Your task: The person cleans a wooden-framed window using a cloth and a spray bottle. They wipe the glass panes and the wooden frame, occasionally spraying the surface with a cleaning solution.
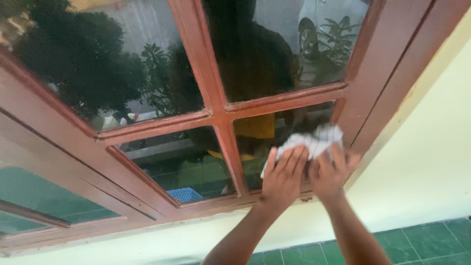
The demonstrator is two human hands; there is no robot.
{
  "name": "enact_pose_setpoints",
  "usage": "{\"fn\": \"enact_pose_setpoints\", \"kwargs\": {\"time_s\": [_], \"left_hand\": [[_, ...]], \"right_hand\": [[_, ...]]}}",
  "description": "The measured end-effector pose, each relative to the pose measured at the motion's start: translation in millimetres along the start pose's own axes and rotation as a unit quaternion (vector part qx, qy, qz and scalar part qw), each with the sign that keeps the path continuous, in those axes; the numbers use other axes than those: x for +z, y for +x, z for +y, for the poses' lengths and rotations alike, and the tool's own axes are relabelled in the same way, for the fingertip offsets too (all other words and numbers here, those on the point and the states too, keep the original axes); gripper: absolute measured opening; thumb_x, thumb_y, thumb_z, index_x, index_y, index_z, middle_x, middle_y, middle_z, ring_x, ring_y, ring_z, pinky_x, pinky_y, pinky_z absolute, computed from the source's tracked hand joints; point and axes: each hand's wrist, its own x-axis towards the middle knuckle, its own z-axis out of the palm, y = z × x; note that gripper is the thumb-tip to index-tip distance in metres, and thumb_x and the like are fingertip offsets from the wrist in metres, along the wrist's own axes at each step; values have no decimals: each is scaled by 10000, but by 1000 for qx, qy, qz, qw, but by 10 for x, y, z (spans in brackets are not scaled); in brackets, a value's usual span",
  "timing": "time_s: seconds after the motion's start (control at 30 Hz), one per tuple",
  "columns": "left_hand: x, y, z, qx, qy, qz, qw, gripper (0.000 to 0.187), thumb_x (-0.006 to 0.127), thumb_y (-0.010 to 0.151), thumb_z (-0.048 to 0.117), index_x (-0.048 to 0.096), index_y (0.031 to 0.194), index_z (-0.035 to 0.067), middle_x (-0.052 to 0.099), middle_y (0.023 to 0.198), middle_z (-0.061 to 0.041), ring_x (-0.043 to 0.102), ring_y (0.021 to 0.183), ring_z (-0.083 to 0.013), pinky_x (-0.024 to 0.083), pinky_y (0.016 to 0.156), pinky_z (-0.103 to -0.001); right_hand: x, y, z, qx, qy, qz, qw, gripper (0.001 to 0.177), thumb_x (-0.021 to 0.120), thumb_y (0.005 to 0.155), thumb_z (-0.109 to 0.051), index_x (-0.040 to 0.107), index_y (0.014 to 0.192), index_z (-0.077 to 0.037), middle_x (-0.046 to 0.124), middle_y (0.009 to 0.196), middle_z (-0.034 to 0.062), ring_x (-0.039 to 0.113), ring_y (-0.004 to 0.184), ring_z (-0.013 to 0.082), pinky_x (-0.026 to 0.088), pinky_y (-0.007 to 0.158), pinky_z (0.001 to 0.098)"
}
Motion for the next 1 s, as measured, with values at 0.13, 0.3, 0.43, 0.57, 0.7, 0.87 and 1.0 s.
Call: {"fn": "enact_pose_setpoints", "kwargs": {"time_s": [0.13, 0.3, 0.43, 0.57, 0.7, 0.87, 1.0], "left_hand": [[-228, 462, -59, -54, -39, 89, 994, 512, 578, 976, 220, 541, 1472, 96, 552, 1491, -34, 499, 1395, -199, 272, 1241, -540], [-231, 78, -194, -72, -52, 88, 992, 422, 587, 1000, 227, 592, 1402, 96, 564, 1475, -62, 496, 1411, -238, 286, 1246, -567], [-324, -382, -531, -86, -45, 88, 991, 425, 574, 962, 255, 619, 1337, 61, 566, 1436, -113, 486, 1414, -271, 282, 1173, -612], [-372, -391, -794, -92, 26, 103, 990, 417, 547, 989, 243, 618, 1352, 53, 560, 1476, -109, 472, 1460, -247, 244, 1187, -638], [-182, -411, -850, -85, 49, 98, 990, 370, 533, 1010, 219, 624, 1335, 67, 554, 1490, -92, 444, 1485, -253, 217, 1233, -645], [453, -1103, -498, -69, -8, -51, 996, 431, 570, 922, 231, 630, 1298, 29, 554, 1415, -143, 460, 1393, -311, 227, 1199, -613], [952, -1504, -222, -42, -85, -45, 994, 394, 600, 986, 247, 620, 1311, 25, 551, 1411, -143, 471, 1381, -321, 234, 1217, -562]], "right_hand": [[-104, 693, -98, -4, 6, 46, 999, 206, 660, 855, -22, 645, 1061, -28, 596, 1337, 160, 496, 1120, 391, 333, 931, 508], [-129, 644, -701, -5, -30, -19, 999, 178, 665, 809, -59, 647, 982, -17, 554, 1204, 208, 442, 1036, 404, 301, 887, 548], [37, 496, -1118, -72, 56, -39, 995, 251, 666, 780, -68, 650, 1025, -16, 563, 1271, 219, 464, 1148, 430, 323, 942, 565], [372, 545, -1154, -76, 84, -17, 993, 257, 692, 816, -60, 672, 1071, -32, 556, 1231, 145, 453, 1161, 409, 318, 963, 556], [681, 315, -976, -77, 96, 1, 992, 246, 693, 842, -52, 662, 1084, -18, 534, 1255, 173, 455, 1176, 423, 331, 984, 562], [695, -885, -669, -30, 94, -57, 994, 264, 677, 762, -64, 655, 1022, -21, 534, 1200, 219, 454, 1120, 482, 395, 945, 599], [600, -1664, -380, 56, 75, -187, 978, 206, 740, 746, -99, 689, 939, -49, 524, 1098, 206, 514, 979, 448, 433, 869, 610]]}}
